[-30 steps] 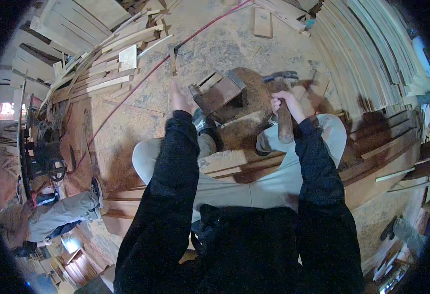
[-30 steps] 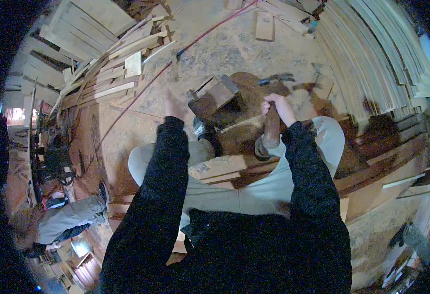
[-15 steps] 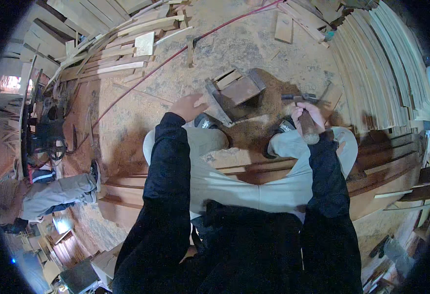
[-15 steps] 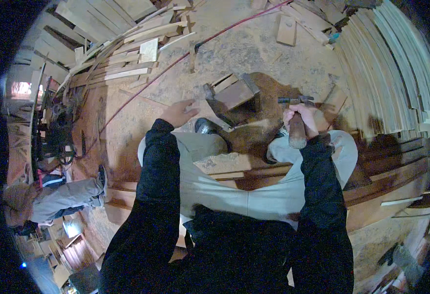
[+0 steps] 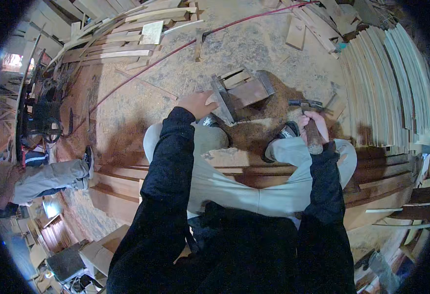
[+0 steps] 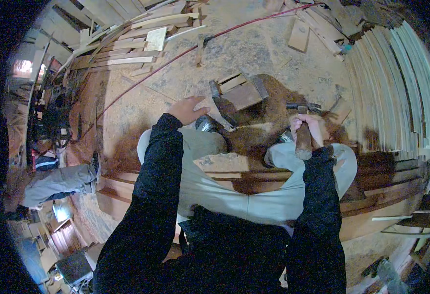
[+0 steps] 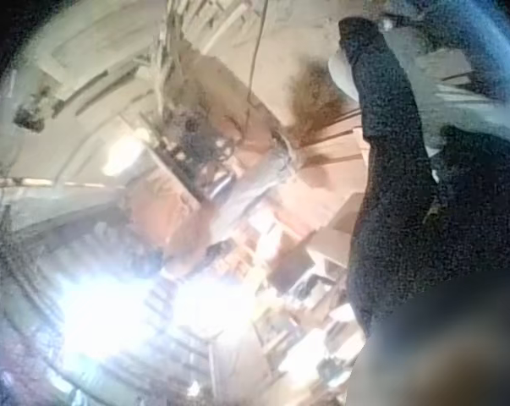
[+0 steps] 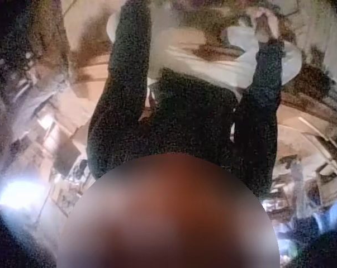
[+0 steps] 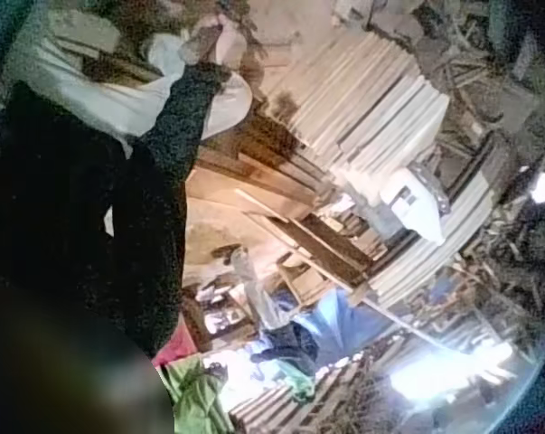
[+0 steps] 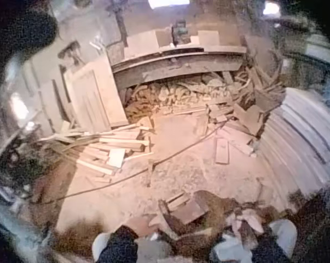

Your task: Hammering wooden pieces together to construct a small box or frame.

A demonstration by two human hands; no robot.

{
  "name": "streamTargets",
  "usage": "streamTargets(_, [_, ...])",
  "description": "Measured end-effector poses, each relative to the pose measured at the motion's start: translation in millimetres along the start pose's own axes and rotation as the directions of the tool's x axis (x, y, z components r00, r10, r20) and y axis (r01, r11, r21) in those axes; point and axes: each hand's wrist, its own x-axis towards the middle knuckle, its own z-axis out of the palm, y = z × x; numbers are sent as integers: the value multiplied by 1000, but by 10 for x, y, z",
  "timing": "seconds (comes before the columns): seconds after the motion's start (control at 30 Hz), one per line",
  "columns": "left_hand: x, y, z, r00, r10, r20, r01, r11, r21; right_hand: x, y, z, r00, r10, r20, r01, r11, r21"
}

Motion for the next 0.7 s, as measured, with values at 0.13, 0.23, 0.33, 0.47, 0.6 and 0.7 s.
streamTargets(0.13, [53,154,-46,996,-6,89,6,1000,3,-18,-17,14,999,-35,-6,35,999,-5])
streamTargets(0.23, [94,167,0,993,-2,114,2,1000,-4,-14,-28,-10,997,-73,-27,72,997,-21])
streamTargets(0.33, [115,160,54,995,23,99,-24,1000,5,-27,-51,-21,996,-50,-77,51,998,20])
streamTargets(0.47, [114,174,39,994,41,98,-40,999,-13,-23,-27,-40,993,-115,-11,114,993,-35])
streamTargets(0.6, [122,188,32,992,36,120,-34,999,-18,-31,-33,-23,996,-82,-23,82,997,-13])
streamTargets(0.7, [108,204,8,992,25,126,-22,999,-24,-14,-38,-31,994,-110,-22,109,993,-53])
